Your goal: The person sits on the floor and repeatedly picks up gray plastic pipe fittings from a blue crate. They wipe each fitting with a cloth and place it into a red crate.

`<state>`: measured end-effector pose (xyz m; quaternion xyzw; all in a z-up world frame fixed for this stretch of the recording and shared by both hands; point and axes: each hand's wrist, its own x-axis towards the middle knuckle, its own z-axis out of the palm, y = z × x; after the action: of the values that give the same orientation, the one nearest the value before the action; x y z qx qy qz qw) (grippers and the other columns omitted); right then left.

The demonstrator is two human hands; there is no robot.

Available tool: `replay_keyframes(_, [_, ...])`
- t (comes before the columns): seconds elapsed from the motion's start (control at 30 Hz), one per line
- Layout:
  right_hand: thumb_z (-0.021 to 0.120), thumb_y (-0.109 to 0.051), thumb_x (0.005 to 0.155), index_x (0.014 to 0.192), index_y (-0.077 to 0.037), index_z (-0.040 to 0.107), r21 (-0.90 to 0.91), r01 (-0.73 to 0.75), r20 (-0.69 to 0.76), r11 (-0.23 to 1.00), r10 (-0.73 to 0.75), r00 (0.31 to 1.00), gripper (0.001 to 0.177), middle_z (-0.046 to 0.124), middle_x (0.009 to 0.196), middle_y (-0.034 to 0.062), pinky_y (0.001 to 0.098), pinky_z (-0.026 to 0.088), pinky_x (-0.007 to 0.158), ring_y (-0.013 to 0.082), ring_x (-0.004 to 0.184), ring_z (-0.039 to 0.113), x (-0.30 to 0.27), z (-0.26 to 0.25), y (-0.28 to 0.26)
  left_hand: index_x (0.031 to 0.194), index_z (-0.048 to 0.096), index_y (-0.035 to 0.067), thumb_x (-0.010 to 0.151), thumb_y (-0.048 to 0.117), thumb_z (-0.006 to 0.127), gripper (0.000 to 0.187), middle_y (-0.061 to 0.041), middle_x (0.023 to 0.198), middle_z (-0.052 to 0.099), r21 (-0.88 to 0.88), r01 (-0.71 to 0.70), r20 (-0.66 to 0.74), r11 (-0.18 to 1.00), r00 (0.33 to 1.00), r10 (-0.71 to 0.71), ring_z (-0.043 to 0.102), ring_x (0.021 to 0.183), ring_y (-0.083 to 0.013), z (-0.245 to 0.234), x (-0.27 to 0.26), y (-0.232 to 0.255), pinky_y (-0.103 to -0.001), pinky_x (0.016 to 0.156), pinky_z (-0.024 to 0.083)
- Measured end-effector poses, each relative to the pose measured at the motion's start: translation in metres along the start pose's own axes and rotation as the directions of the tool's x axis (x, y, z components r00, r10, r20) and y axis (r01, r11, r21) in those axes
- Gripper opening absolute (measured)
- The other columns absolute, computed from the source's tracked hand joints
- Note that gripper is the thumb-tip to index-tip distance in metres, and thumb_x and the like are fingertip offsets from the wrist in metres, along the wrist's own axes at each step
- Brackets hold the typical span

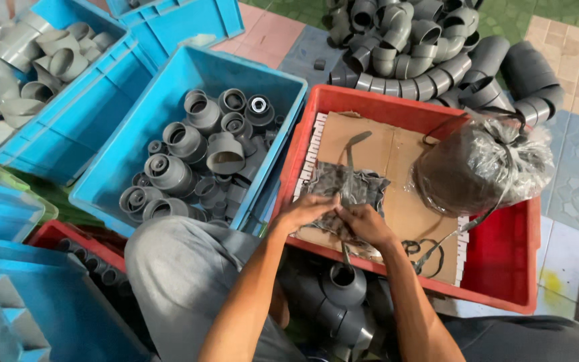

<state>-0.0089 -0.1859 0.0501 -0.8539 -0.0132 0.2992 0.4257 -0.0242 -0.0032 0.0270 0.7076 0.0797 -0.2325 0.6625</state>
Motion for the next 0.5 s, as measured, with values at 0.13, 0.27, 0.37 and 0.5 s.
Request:
replay_keyframes(0.13, [0.063,-0.055,0.094,0.065,-0.005,0.068,0.164,0.059,-0.126,0.985,-0.039,0.991,0.058,0.064,0.054,0.0139,0.0367,0.051,0.061,0.0226,0.056,0.063,-0.003,-0.005,-0.019,0.124,0.069,0.007,0.085,0.035,0.076,0.049,-0.018,0.129,0.065,0.040,0.063,0.166,0.997,0.984,-0.068,0.059,0.121,-0.0278,-0.004,-0.005,-0.001,-0.037,0.095,0.053])
replay_keyframes(0.27, [0.055,-0.043,0.103,0.076,-0.001,0.065,0.551,0.158,-0.186,0.819,-0.064,0.980,0.051,0.067,0.059,0.0170,0.0278,0.055,0.050,0.0200,0.051,0.066,-0.017,-0.010,-0.038,0.114,0.075,0.023,0.073,0.050,0.081,0.049,-0.013,0.131,0.065,0.281,-0.046,0.291,0.958,0.956,-0.039,0.056,0.127,-0.0344,-0.004,-0.017,0.008,-0.042,0.106,0.046])
replay_keyframes(0.37, [0.056,-0.043,0.103,0.077,0.002,0.062,0.549,0.126,-0.159,0.827,-0.044,0.986,0.052,0.066,0.062,0.0190,0.0317,0.057,0.052,0.0218,0.055,0.067,-0.031,-0.010,-0.058,0.115,0.074,0.026,0.077,0.055,0.074,0.048,-0.008,0.125,0.068,0.432,-0.037,0.260,0.901,0.962,-0.085,0.059,0.123,-0.0321,-0.005,-0.014,0.010,-0.041,0.105,0.046])
replay_keyframes(0.5, [0.058,-0.047,0.102,0.076,0.004,0.064,0.468,0.085,-0.144,0.880,-0.019,0.989,0.057,0.068,0.066,0.0219,0.0354,0.058,0.056,0.0246,0.060,0.070,-0.022,-0.004,-0.052,0.106,0.076,0.032,0.075,0.055,0.072,0.038,-0.001,0.107,0.074,0.522,-0.005,0.168,0.853,0.981,-0.098,0.067,0.107,-0.0239,0.000,0.001,-0.005,-0.036,0.092,0.052])
